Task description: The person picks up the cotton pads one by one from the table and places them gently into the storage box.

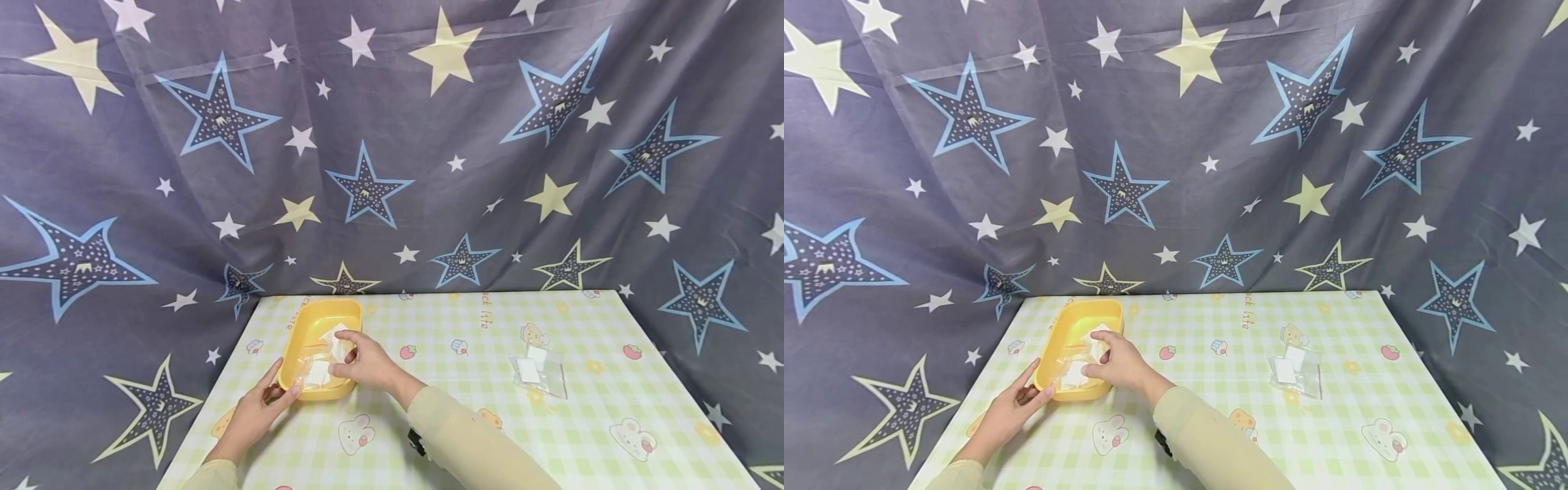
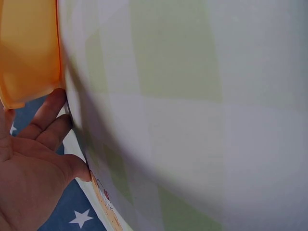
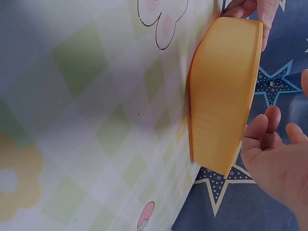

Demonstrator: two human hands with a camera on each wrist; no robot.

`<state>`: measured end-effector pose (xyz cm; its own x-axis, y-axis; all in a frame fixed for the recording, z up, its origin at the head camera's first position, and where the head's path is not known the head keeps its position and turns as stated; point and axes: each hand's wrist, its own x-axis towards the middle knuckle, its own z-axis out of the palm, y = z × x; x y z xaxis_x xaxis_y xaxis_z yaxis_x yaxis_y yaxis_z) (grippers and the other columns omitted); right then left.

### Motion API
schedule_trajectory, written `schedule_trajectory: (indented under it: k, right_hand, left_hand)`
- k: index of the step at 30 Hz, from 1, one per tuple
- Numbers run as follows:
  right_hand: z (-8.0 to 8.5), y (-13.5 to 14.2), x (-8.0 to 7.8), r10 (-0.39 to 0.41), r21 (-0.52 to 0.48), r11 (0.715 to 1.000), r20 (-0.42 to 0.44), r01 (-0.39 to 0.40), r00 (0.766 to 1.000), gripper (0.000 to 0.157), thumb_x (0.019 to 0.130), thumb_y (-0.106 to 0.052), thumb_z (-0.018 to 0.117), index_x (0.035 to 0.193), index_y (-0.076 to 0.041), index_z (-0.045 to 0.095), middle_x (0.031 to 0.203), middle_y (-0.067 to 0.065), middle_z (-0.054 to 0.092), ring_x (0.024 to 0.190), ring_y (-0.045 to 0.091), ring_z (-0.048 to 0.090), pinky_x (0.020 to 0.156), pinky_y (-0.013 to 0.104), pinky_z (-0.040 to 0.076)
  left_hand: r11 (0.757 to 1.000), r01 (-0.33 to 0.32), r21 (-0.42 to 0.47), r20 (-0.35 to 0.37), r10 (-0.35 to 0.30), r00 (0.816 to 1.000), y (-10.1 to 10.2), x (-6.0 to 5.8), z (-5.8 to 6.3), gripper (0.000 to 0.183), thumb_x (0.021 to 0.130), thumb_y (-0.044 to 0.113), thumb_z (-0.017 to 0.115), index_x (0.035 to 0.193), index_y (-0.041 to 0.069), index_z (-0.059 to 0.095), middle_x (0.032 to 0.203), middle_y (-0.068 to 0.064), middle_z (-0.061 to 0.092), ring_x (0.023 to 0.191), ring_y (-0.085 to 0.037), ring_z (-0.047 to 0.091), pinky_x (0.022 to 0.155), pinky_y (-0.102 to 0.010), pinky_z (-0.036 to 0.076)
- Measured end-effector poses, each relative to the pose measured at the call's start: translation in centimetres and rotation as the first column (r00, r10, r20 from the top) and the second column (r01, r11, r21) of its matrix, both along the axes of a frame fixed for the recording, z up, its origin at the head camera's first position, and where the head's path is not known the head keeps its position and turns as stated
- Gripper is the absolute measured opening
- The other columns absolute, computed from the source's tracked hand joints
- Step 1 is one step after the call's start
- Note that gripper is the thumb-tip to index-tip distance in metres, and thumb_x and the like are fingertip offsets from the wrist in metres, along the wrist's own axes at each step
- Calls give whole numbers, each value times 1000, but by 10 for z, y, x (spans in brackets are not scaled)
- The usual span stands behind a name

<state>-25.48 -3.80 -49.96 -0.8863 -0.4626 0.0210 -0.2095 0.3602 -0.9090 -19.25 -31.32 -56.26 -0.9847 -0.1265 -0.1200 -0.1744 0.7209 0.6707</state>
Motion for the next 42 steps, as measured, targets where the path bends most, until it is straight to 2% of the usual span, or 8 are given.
schedule_trajectory:
  k: [16,26,31,38,42]
  right_hand:
    - [-3,9,-1,-1,2,1000,-15,1,1000,74,80,-30,83,146,-23,48,101,14,63,79,8,54,63,22,48]
    - [-5,24,-3,-14,24,1000,-24,14,1000,78,80,-33,83,148,-21,46,112,14,63,81,8,57,67,24,51]
    - [-8,29,-5,-26,11,1000,-5,26,1000,80,79,-33,83,148,-21,45,106,14,65,81,10,58,67,26,52]
    - [-9,39,-5,-63,-1,998,29,63,998,79,77,-38,84,146,-27,47,93,2,65,82,11,59,68,28,52]
    - [-10,48,-5,-72,-7,997,16,72,997,76,80,-33,82,147,-22,47,94,5,64,83,13,58,68,28,51]
  left_hand:
    - [1000,-13,23,9,13,1000,0,1,-3,91,82,74,59,157,44,17,131,-11,66,128,-32,56,105,-58,42]
    - [1000,-18,14,18,18,1000,-1,1,-2,93,81,77,58,157,43,17,129,-9,68,126,-29,57,105,-56,43]
    - [1000,-1,9,5,1,1000,-1,1,-1,91,83,74,58,157,41,17,128,-9,68,126,-30,57,106,-58,42]
    - [1000,5,18,2,-5,1000,0,1,1,91,83,73,59,157,42,16,129,-9,67,128,-31,56,107,-59,40]
    - [1000,10,16,1,-10,1000,1,0,2,91,84,73,58,158,42,16,130,-9,67,131,-33,54,107,-59,40]
